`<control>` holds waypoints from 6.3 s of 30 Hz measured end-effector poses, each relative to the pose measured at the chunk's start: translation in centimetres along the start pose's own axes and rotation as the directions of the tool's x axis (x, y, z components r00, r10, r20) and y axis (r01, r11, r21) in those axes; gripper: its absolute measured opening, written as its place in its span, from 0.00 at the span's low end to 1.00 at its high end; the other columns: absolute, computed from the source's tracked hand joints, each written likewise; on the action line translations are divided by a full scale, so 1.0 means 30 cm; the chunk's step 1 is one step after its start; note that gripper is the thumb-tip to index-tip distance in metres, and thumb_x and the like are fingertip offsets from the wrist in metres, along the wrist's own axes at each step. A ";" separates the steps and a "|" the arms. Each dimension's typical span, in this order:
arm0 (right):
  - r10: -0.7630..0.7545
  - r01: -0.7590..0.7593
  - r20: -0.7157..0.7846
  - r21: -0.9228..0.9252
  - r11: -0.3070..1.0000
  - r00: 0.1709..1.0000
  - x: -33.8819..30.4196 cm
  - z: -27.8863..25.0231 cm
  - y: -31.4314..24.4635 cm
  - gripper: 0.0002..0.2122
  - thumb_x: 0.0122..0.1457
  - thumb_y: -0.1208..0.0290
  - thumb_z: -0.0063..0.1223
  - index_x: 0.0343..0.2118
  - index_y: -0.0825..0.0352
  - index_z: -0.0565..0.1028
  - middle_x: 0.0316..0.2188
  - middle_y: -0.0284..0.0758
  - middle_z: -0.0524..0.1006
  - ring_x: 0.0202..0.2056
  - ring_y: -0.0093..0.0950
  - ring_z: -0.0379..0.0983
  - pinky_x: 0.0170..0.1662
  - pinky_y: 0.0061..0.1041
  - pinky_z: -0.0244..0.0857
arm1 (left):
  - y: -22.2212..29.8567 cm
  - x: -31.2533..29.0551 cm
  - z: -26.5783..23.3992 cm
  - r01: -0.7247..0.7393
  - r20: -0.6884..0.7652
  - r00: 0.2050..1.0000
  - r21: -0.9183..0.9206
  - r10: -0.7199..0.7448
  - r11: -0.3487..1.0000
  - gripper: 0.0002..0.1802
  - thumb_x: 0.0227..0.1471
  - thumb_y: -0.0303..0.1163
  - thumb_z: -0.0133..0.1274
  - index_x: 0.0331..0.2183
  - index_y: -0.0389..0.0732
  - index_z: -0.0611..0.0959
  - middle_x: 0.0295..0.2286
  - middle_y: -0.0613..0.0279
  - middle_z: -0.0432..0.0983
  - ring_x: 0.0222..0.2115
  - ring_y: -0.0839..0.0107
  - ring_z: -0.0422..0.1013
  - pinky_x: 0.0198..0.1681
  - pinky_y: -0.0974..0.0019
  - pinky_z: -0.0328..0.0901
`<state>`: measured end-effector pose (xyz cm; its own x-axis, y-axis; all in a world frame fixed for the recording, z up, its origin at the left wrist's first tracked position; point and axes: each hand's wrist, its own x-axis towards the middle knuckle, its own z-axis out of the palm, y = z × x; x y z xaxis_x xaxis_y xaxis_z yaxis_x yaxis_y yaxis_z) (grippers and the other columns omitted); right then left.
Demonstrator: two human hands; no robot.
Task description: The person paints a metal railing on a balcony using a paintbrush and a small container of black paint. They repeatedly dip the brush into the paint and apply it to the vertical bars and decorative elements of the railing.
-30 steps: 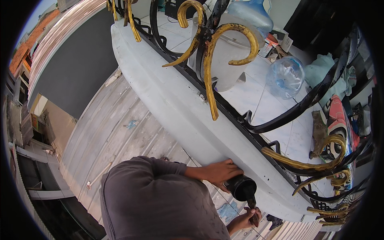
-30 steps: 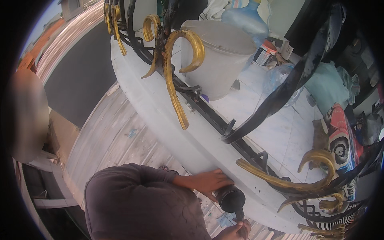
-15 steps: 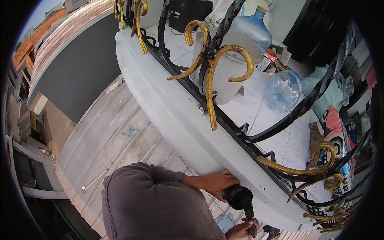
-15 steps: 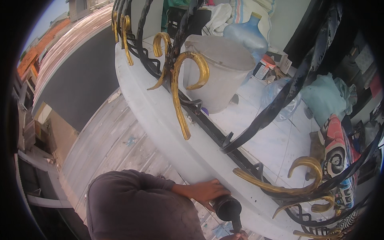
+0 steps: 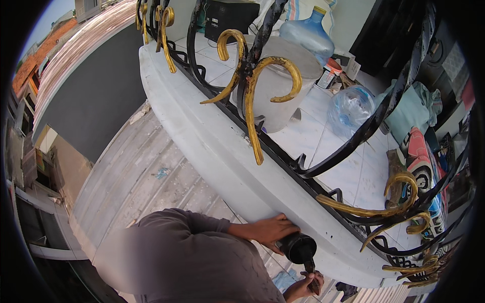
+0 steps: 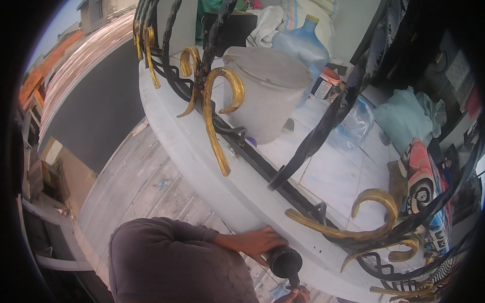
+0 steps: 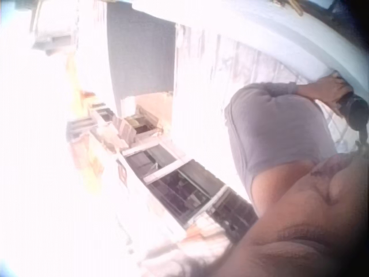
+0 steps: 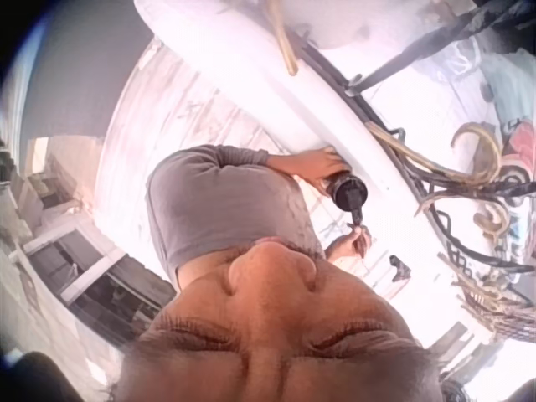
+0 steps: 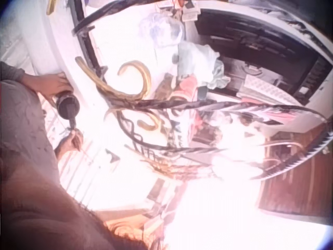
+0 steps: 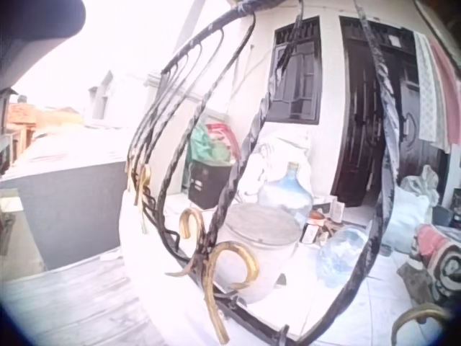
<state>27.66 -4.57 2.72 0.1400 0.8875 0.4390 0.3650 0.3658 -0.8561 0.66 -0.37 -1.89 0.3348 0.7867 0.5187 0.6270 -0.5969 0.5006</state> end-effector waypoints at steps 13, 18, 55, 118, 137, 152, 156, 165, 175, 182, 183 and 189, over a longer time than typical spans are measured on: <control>-0.034 0.036 -0.019 0.073 0.997 0.999 0.031 -0.007 -0.044 0.20 0.63 0.55 0.64 0.30 0.70 0.74 0.27 0.39 0.78 0.29 0.29 0.72 0.38 0.31 0.66 | 0.008 0.003 -0.014 0.003 0.009 1.000 -0.017 -0.003 1.000 0.58 0.43 0.68 0.64 0.60 0.31 0.67 0.52 0.47 0.73 0.54 0.56 0.69 0.59 0.56 0.54; -0.054 0.059 -0.047 0.123 0.991 0.997 0.021 -0.002 -0.029 0.15 0.61 0.64 0.68 0.29 0.72 0.78 0.28 0.39 0.79 0.30 0.28 0.75 0.36 0.29 0.70 | 0.003 0.001 -0.016 0.022 0.015 1.000 -0.008 -0.022 1.000 0.57 0.45 0.67 0.63 0.60 0.31 0.68 0.52 0.48 0.73 0.53 0.56 0.69 0.60 0.56 0.55; -0.886 0.915 -0.414 -0.238 0.326 0.208 1.348 -0.299 -1.604 0.09 0.54 0.69 0.68 0.25 0.71 0.83 0.21 0.32 0.83 0.24 0.18 0.78 0.31 0.21 0.72 | 0.021 0.026 -0.022 0.180 0.058 0.983 -0.053 -0.177 0.982 0.58 0.33 0.62 0.74 0.57 0.33 0.74 0.50 0.40 0.76 0.52 0.42 0.69 0.60 0.40 0.58; -0.911 0.766 -0.148 -0.499 0.404 0.384 1.165 -0.363 -1.647 0.08 0.49 0.72 0.66 0.21 0.71 0.82 0.19 0.33 0.81 0.22 0.20 0.78 0.27 0.22 0.71 | 0.027 0.040 -0.068 0.050 0.080 0.995 0.123 -0.060 0.991 0.55 0.35 0.68 0.70 0.52 0.33 0.78 0.46 0.49 0.80 0.49 0.56 0.75 0.58 0.53 0.56; -0.939 0.690 -0.045 -0.666 0.283 0.342 1.084 -0.316 -1.664 0.07 0.48 0.74 0.66 0.23 0.73 0.82 0.19 0.36 0.82 0.23 0.22 0.81 0.27 0.22 0.73 | 0.010 0.032 -0.046 0.049 0.078 0.995 0.120 -0.059 0.992 0.54 0.36 0.68 0.70 0.52 0.34 0.78 0.46 0.52 0.80 0.49 0.59 0.75 0.58 0.55 0.57; -0.822 0.637 0.450 -0.757 -0.145 0.348 1.175 -0.194 -1.916 0.04 0.47 0.75 0.62 0.23 0.71 0.81 0.21 0.40 0.81 0.26 0.31 0.80 0.31 0.31 0.73 | 0.009 0.024 -0.003 0.140 0.040 0.989 -0.034 -0.139 0.990 0.53 0.36 0.54 0.73 0.58 0.35 0.72 0.50 0.44 0.74 0.52 0.45 0.69 0.57 0.46 0.59; -0.615 0.623 0.777 -0.550 -0.557 0.136 1.179 -0.125 -1.938 0.02 0.44 0.78 0.60 0.19 0.70 0.79 0.19 0.39 0.79 0.24 0.30 0.78 0.29 0.35 0.68 | -0.001 0.015 -0.033 0.062 0.038 0.997 0.070 -0.065 0.996 0.56 0.35 0.70 0.69 0.53 0.34 0.77 0.45 0.52 0.80 0.48 0.57 0.75 0.56 0.54 0.57; -0.441 0.553 0.493 -0.833 0.010 0.750 1.055 -0.107 -1.972 0.06 0.48 0.72 0.66 0.25 0.70 0.83 0.20 0.36 0.82 0.25 0.23 0.80 0.31 0.23 0.72 | 0.003 0.023 -0.059 -0.065 -0.055 0.996 0.047 0.068 0.997 0.54 0.38 0.65 0.70 0.52 0.29 0.76 0.45 0.49 0.79 0.46 0.53 0.75 0.54 0.51 0.60; -0.148 0.643 0.630 -0.763 0.070 0.763 1.078 -0.137 -1.904 0.08 0.50 0.70 0.69 0.28 0.70 0.84 0.21 0.37 0.81 0.24 0.23 0.77 0.30 0.25 0.68 | 0.004 0.024 -0.058 -0.057 -0.052 0.997 0.050 0.060 0.997 0.54 0.38 0.66 0.70 0.51 0.29 0.76 0.44 0.49 0.79 0.44 0.55 0.76 0.53 0.53 0.61; -0.651 0.585 0.537 -0.793 -0.172 0.537 1.133 -0.134 -1.935 0.09 0.46 0.70 0.67 0.28 0.71 0.84 0.21 0.35 0.83 0.24 0.21 0.78 0.28 0.26 0.70 | -0.002 0.022 -0.056 -0.071 -0.068 0.995 0.068 0.076 0.995 0.54 0.37 0.66 0.70 0.51 0.29 0.76 0.43 0.49 0.79 0.43 0.56 0.76 0.52 0.52 0.61; -0.624 0.599 0.522 -0.794 -0.105 0.582 1.130 -0.139 -1.938 0.09 0.47 0.70 0.68 0.28 0.71 0.84 0.22 0.36 0.83 0.24 0.21 0.78 0.29 0.25 0.70 | -0.002 0.022 -0.054 -0.069 -0.072 0.995 0.061 0.073 0.996 0.54 0.37 0.66 0.70 0.51 0.29 0.76 0.43 0.49 0.79 0.43 0.55 0.76 0.52 0.52 0.61; -0.280 0.540 0.507 -0.840 0.049 0.815 1.062 -0.141 -1.940 0.09 0.52 0.69 0.70 0.30 0.70 0.85 0.27 0.35 0.85 0.31 0.20 0.82 0.36 0.22 0.75 | 0.005 0.022 -0.054 -0.045 -0.043 0.998 0.061 0.048 0.997 0.53 0.37 0.65 0.71 0.51 0.29 0.76 0.44 0.50 0.79 0.44 0.54 0.75 0.52 0.52 0.61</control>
<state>14.77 1.23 67.70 -0.4548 0.7628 0.4596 0.8671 0.2615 0.4240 -0.17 -0.19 -0.36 0.3337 0.7498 0.5713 0.6532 -0.6209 0.4334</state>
